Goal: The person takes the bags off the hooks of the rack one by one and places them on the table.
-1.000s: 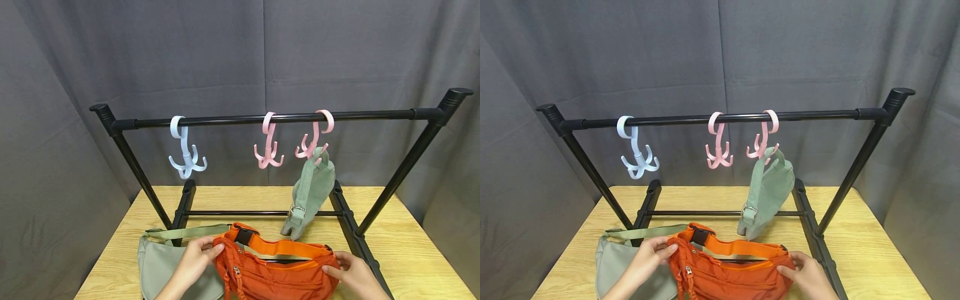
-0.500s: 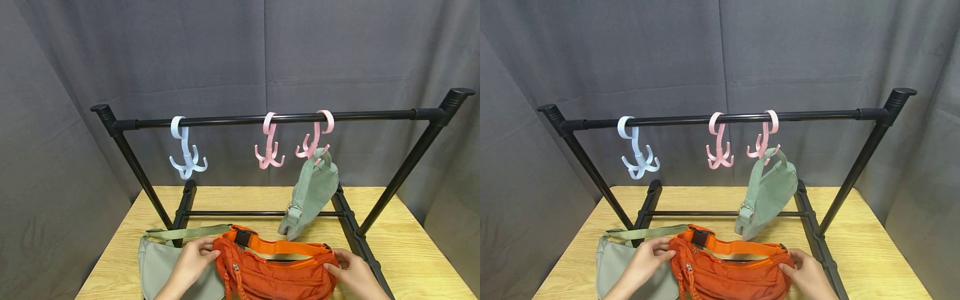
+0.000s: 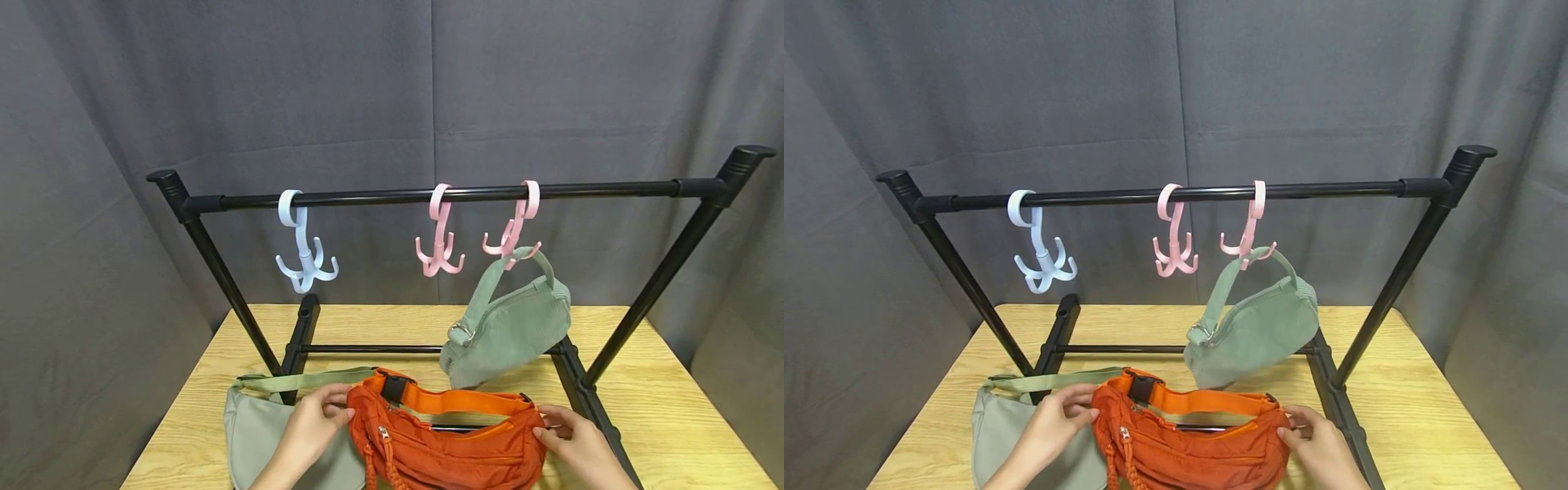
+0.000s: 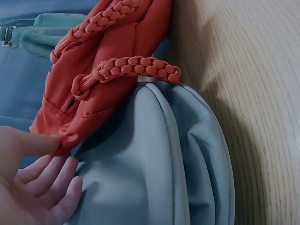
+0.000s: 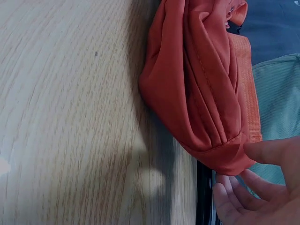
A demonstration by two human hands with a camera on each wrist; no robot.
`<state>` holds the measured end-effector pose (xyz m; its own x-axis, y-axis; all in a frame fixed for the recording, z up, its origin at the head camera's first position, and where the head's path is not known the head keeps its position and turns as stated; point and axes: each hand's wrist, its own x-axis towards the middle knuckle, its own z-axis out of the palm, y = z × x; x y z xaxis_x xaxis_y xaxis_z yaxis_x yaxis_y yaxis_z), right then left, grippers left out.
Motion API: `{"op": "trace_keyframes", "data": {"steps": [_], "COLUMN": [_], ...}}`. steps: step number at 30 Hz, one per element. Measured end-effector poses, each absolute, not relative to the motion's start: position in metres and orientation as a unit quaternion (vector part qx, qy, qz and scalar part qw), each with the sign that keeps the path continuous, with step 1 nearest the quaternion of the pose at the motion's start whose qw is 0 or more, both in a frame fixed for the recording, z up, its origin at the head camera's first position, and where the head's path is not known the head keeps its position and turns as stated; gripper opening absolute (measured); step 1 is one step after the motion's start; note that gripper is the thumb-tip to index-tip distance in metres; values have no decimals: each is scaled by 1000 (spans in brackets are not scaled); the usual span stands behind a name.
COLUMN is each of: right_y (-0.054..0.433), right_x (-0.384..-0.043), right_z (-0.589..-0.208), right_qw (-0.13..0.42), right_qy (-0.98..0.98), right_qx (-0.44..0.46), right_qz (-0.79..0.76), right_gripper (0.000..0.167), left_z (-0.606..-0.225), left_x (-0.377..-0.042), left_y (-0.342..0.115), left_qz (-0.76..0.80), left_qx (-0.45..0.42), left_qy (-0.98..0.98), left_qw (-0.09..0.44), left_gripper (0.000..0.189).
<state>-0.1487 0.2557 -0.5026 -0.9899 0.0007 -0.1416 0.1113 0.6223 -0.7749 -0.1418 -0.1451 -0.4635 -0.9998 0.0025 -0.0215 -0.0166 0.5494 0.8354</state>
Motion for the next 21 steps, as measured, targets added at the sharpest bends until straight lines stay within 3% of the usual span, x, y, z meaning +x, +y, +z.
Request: {"op": "trace_keyframes", "data": {"steps": [9,21], "right_y": [254,256], "right_x": [-148,-142], "right_z": [-500,-501], "right_qw": [57,47], "right_qy": [899,898], "right_qx": [23,26], "right_qz": [-433,-437], "right_gripper": [42,37], "left_z": [-458,-438], "left_x": [-142,-142], "left_y": [-147,-143], "left_qz": [454,451], "left_qx": [15,11], "left_qy": [890,890], "left_qw": [-50,-63], "left_gripper": [26,21]}}
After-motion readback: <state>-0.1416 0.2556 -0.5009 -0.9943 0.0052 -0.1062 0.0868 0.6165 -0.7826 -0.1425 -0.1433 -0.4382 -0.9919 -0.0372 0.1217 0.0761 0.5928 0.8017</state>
